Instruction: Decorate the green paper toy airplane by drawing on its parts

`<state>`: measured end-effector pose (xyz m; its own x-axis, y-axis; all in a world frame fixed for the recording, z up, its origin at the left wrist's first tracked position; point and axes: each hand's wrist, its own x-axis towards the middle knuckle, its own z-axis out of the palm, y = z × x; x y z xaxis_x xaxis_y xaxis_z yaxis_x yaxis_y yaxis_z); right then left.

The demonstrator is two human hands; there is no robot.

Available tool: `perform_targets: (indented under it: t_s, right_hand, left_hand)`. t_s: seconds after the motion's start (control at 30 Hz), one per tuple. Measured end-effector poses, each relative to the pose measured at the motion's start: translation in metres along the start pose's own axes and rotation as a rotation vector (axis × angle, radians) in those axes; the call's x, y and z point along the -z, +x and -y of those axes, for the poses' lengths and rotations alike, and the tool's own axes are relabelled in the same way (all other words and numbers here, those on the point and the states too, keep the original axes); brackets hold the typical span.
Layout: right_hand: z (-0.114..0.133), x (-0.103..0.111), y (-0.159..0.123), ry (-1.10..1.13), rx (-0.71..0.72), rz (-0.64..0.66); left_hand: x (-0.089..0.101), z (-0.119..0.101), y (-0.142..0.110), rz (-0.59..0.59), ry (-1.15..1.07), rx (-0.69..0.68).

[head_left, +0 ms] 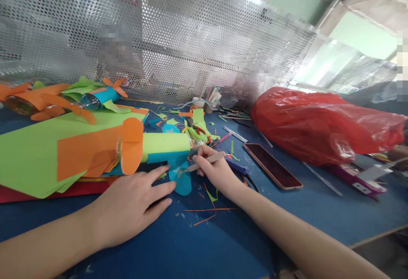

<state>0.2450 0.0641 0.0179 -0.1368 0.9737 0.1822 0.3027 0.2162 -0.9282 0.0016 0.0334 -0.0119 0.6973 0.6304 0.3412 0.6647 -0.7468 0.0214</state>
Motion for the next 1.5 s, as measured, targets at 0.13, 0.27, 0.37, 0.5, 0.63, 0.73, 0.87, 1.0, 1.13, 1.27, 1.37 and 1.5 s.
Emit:
perform_targets:
  t_s: [0.13,0.27,0.37,0.5,0.63,0.73,0.87,1.0,1.13,1.27,1.37,1.5]
  right_hand:
    - [-0.0021,0.0005,0.0006,0.01,-0.012,-0.012]
    - [-0.0027,0.0004,0.0014,0.014,-0.018,-0.015]
    - [-0.002,0.0004,0.0015,-0.001,-0.012,0.005]
    - [-0.0012,0.0005,0.0012,-0.024,-0.012,0.02]
    - [-0.0002,0.0007,0.0007,-0.033,-0.014,0.033]
    - [0.0008,0.0008,0.0002,-0.034,-0.011,0.032]
    - [0.0014,0.0007,-0.0002,-0.038,-0.012,0.033]
    - [0.0016,0.0009,0.0001,-0.029,-0.02,0.037]
    - [0.0007,0.0009,0.0006,-0.011,-0.012,0.043]
    - [-0.0005,0.0011,0.0005,-0.011,-0.014,0.044]
    - [-0.0007,0.0014,0.0003,-0.015,-0.018,0.04]
    - [-0.0003,0.0015,0.0005,-0.018,-0.016,0.043]
  left_hand:
    - [0.0002,0.0006,0.0013,0.0,0.014,-0.009]
    - [0.001,0.0003,0.0024,-0.012,0.019,-0.02]
    - [0.0016,-0.0003,0.0022,-0.011,0.022,-0.023]
    - [0.0021,0.0001,0.0014,-0.001,0.024,-0.02]
    - [0.0027,0.0004,0.0012,0.006,0.008,-0.012]
    - [0.003,0.0,0.0015,0.009,-0.002,-0.015]
    - [0.0027,-0.0002,0.0012,0.005,-0.02,-0.009]
    - [0.0019,0.0001,0.0005,0.003,-0.029,-0.002]
    - [0.0018,0.0,0.0008,0.006,-0.005,-0.01]
    - [0.0025,-0.0004,0.0015,0.018,0.016,-0.013]
    - [0.0032,-0.0007,0.0017,0.021,0.009,-0.011]
    - [0.0037,-0.0012,0.0024,0.029,0.005,-0.007]
